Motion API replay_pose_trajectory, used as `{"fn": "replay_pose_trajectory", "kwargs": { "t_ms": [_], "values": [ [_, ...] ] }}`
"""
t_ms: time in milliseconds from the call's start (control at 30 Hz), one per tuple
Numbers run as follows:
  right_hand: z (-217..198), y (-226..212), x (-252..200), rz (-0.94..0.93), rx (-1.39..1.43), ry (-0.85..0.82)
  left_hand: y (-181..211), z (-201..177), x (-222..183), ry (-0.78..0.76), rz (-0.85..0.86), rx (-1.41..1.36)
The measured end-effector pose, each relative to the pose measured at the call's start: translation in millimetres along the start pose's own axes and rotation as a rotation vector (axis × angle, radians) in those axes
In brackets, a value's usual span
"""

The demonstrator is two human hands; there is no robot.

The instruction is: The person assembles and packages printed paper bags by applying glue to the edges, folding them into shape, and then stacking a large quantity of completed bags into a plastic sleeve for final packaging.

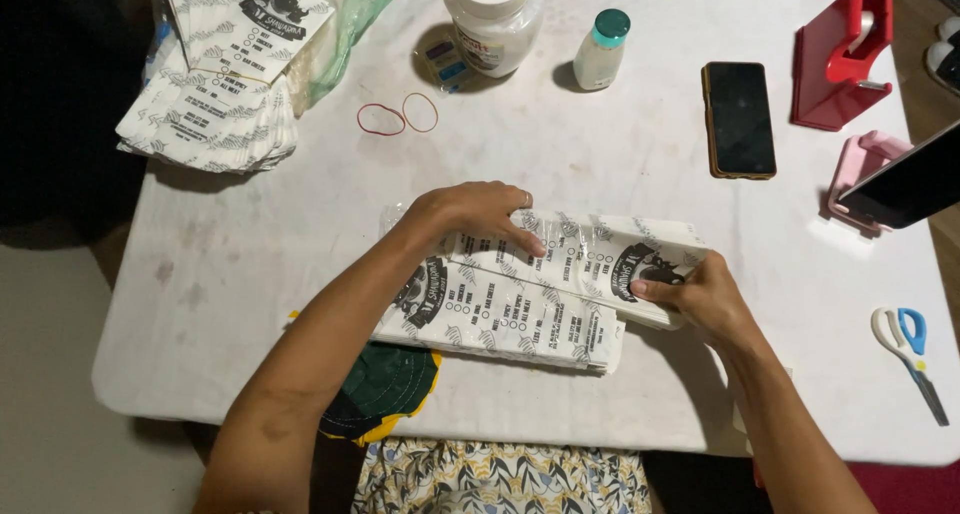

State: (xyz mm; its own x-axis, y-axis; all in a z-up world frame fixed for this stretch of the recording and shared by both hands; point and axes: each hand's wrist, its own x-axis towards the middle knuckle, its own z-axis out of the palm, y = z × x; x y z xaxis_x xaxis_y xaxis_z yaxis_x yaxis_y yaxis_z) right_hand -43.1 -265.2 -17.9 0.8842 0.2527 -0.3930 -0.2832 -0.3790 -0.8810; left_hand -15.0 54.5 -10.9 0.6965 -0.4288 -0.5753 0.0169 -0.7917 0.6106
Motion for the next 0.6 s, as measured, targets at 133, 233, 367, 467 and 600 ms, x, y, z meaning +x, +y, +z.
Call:
{"fn": "replay_pose_trajectory", "kwargs": {
  "t_ms": [133, 233, 367, 467, 600],
  "values": [
    [3.3, 2.1, -6.2, -0.097, -0.112, 0.064, -1.5, 2.6, 4.8, 0.012, 0.018, -0.021],
    [8.2, 2.3, -6.4, -0.166, -0.121, 0.081, 0.7, 2.9, 1.1, 0.012, 0.021, -0.033],
    [-2.8, -7.4, -1.4, 0.011, -0.006, -0.078, 8.4, 3.2, -5.3, -0.007, 0.036, -0.003],
    [-7.0, 4.8, 6.0, 0.097, 0.043, -0.151, 3.0, 15.3, 9.5, -0.004, 0.051, 0.010],
    [-4.5, -1.9, -5.2, 0.078, 0.023, -0.084, -1.1, 18.6, 14.2, 0.008, 0.062, 0.025]
  ]
}}
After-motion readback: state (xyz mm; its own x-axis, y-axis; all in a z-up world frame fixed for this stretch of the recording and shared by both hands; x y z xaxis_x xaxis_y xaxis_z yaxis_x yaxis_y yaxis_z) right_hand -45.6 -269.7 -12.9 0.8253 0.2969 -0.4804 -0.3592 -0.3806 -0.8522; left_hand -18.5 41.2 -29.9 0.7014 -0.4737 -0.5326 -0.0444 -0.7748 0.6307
